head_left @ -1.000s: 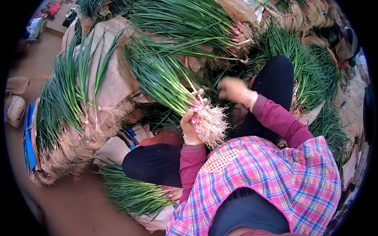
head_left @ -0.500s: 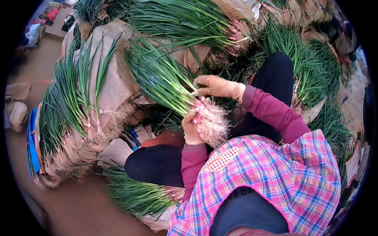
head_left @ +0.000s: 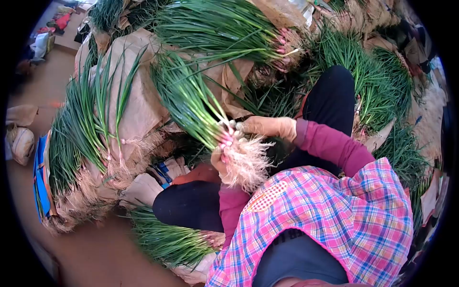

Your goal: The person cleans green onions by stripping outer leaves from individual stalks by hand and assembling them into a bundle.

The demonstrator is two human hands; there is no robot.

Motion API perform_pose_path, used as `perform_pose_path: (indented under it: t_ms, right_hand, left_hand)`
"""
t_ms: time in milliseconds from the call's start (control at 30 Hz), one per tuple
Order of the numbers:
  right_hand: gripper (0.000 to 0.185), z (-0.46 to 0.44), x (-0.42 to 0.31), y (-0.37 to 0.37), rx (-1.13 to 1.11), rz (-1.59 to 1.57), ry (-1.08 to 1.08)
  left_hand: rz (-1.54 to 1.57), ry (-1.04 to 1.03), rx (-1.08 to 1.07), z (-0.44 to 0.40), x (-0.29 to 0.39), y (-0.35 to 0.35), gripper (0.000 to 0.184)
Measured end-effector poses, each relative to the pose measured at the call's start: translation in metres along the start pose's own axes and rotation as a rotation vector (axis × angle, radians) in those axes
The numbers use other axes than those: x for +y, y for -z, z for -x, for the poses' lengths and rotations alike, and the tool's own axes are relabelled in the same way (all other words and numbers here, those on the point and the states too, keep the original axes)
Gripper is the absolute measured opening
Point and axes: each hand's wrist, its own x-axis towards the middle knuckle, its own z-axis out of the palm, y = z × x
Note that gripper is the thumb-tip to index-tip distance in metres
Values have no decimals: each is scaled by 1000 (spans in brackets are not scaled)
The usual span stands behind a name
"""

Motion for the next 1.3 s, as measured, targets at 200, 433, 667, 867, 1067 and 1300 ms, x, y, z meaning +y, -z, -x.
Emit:
perform_pose_path:
  t_ms: [200,433,667,867,1067,1300]
  right_hand:
    - [34,49,24,59,144,1154,-230]
    - [17,27,-49,150,1188,1381,-41]
    - [15,13,-59,88,669,379,-88]
    - [19,-13,-5,15,543,-248,-105]
    - [13,-27,19,12,785,-91,-14]
    - [6,-34,40,29,1118,-550,101]
  left_hand:
    - [358,258,-349,-3,11,15,72]
    - [94,154,-180,-7,-12,2,75]
    - [-38,28,-124,-8,-17,-12,72]
    - [18,133,4,-12,-29,2,60]
    - [-37,81,50,-14,-35,8,59]
    - [62,154,94,-7,-30,-6,59]
